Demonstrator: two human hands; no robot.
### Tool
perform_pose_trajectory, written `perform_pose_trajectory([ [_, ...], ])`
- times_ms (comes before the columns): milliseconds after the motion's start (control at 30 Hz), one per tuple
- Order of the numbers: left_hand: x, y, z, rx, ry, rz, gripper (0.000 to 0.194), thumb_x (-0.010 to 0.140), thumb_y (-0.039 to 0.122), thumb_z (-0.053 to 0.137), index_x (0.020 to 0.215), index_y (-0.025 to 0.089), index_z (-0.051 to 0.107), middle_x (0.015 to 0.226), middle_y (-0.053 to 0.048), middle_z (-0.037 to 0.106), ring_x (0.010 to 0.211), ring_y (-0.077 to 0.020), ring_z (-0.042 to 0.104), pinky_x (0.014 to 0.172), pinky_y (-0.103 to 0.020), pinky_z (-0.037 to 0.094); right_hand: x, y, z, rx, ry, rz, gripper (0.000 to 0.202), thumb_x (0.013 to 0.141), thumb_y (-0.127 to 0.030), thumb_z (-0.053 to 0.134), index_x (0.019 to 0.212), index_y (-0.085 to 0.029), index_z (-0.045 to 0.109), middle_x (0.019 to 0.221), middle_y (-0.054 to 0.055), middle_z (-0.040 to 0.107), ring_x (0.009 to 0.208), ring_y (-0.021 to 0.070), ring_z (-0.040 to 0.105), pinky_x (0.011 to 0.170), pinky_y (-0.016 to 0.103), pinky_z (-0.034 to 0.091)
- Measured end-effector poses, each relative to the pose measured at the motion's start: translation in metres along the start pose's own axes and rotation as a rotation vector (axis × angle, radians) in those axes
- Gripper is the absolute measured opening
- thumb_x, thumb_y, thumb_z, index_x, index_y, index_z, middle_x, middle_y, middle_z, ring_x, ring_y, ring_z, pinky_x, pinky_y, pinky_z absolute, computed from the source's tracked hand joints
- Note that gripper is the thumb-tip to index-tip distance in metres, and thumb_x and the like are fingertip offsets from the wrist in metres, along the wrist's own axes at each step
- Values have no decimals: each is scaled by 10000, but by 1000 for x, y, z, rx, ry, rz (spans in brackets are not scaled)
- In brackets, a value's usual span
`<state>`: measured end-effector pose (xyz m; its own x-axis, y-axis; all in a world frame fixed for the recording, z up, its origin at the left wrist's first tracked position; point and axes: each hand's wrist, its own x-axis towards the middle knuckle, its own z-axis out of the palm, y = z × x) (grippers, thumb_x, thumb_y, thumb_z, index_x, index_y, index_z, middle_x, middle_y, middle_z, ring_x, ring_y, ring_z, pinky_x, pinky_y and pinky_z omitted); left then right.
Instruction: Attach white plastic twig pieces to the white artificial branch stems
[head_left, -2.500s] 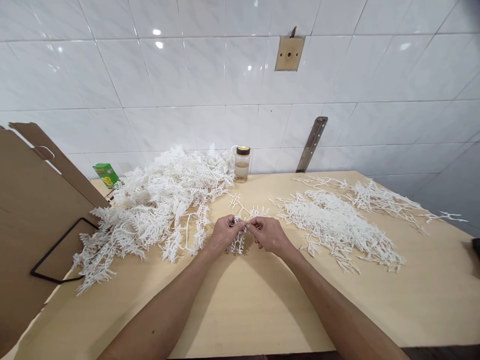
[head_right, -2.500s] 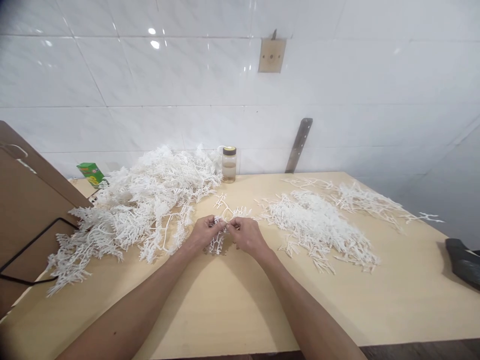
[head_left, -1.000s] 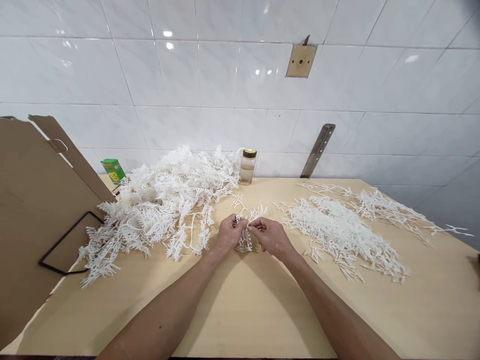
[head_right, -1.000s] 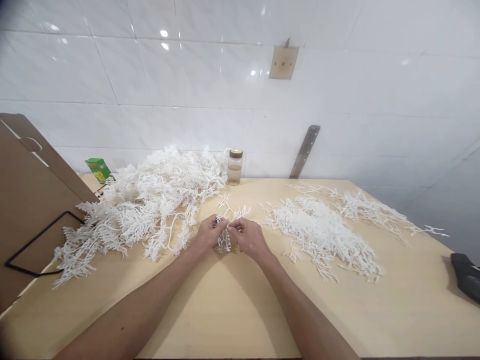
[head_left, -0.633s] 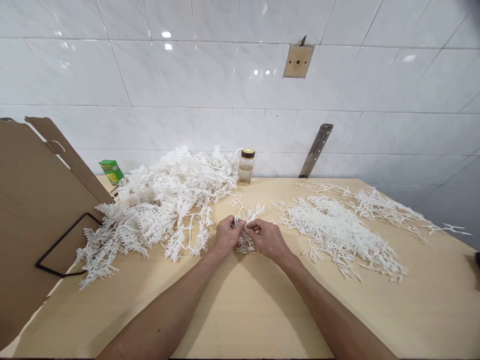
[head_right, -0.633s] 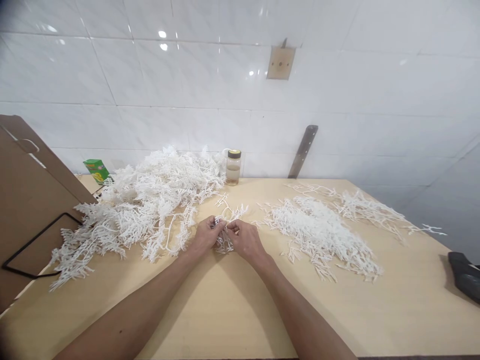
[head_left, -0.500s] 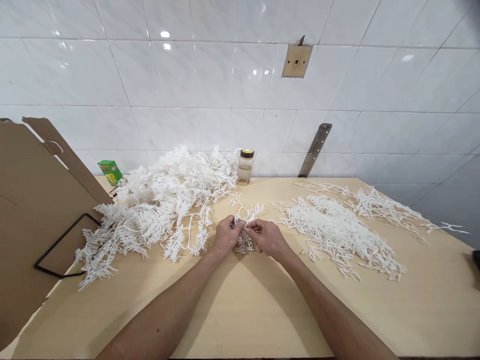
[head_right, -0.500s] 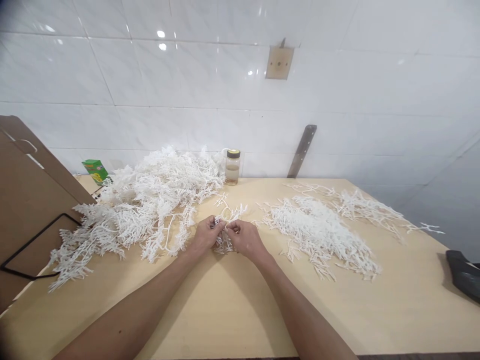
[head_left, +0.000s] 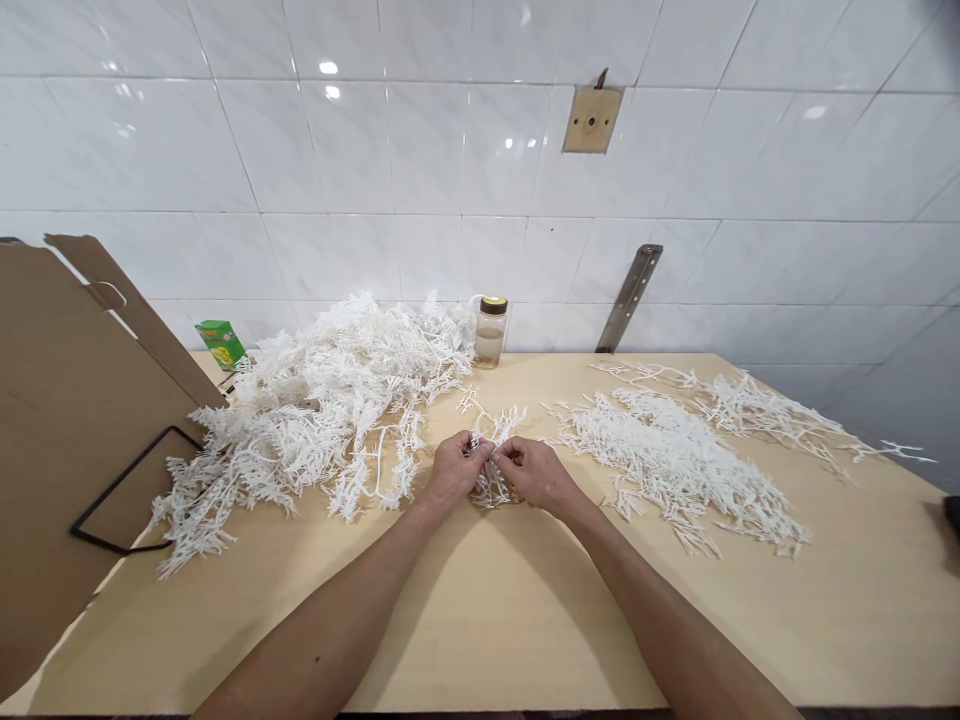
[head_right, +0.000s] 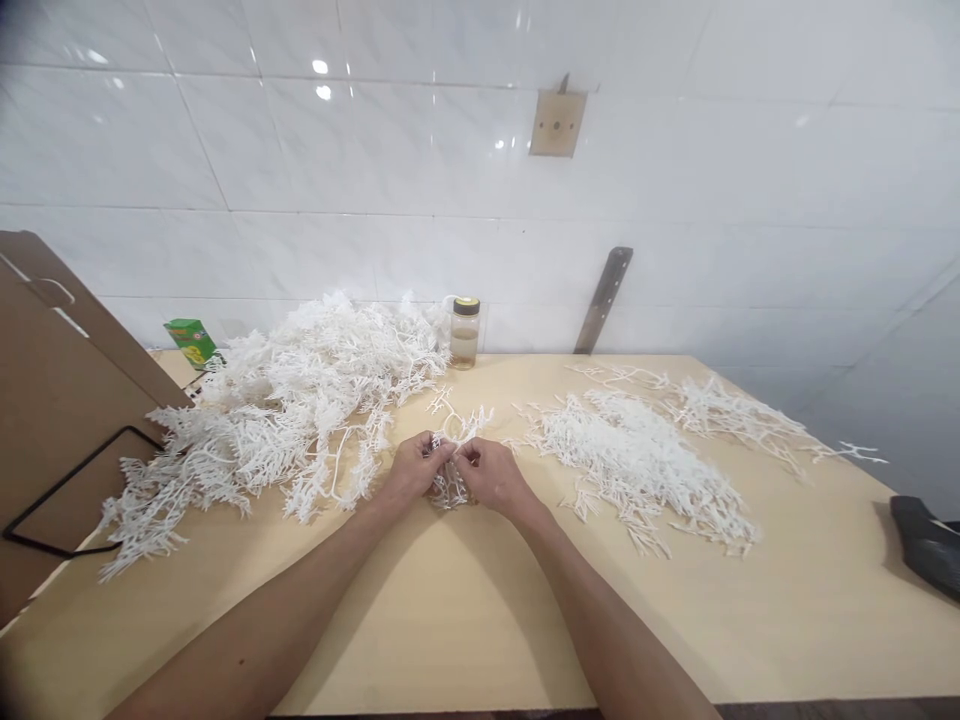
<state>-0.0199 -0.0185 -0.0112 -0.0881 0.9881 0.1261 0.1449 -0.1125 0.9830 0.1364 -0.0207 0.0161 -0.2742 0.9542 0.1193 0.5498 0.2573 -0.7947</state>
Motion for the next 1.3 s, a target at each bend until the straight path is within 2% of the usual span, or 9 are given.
perform_pose_trajectory([
  [133,0,4,-2,-130,-126,-146,287,690,414,719,750,159,602,561,41,514,455,-95,451,426,-212,353,0,1,-3,4,-15,-8,208,830,-311,520,805,-168,669,676,20,678,528,133,578,483,226,410],
  [233,-1,6,-3,-181,-149,-179,309,664,419,744,722,160,585,545,49,486,440,-87,429,416,-211,340,1,2,-2,-13,-7,-21,215,838,-306,508,809,-170,672,675,19,678,542,139,583,505,236,419],
  [433,-6,8,-1,-105,-24,-99,228,722,352,673,701,172,534,605,45,485,542,-93,440,503,-209,334,1,0,8,-89,34,-77,166,821,-255,511,717,-186,620,703,26,683,648,157,615,590,250,439],
  [600,-10,7,8,100,82,99,172,780,263,580,675,194,463,634,36,496,613,-113,442,585,-224,338,1,-6,18,-12,92,90,133,828,-298,513,733,-214,550,552,-4,618,496,156,591,471,240,410],
  [733,-7,7,13,170,144,155,175,793,237,548,671,206,427,632,30,505,622,-127,444,602,-238,332,0,-7,24,59,97,172,116,828,-305,512,743,-225,518,479,-22,589,378,147,552,405,241,410],
  [900,5,9,-4,163,278,123,150,790,281,562,690,201,484,606,37,482,583,-120,429,572,-236,321,-1,4,28,114,53,230,82,788,-274,518,733,-220,492,419,-44,536,340,148,546,345,216,371],
  [933,6,9,-8,148,246,126,148,785,301,576,705,198,505,603,42,481,572,-115,425,570,-233,330,0,7,26,126,64,245,84,788,-280,515,737,-217,494,423,-47,533,339,147,547,340,213,365],
  [1100,5,8,-16,-34,-5,7,272,726,434,656,744,169,602,564,42,518,523,-106,453,520,-224,363,12,26,-4,1,308,206,138,803,-329,522,785,-196,549,580,-21,609,380,119,548,452,246,441],
  [1300,4,4,-11,-95,-17,-40,323,696,468,701,727,156,622,539,42,514,470,-88,428,455,-210,341,16,47,-48,-292,693,67,138,772,-285,555,854,-189,609,927,114,667,619,180,604,718,376,506],
])
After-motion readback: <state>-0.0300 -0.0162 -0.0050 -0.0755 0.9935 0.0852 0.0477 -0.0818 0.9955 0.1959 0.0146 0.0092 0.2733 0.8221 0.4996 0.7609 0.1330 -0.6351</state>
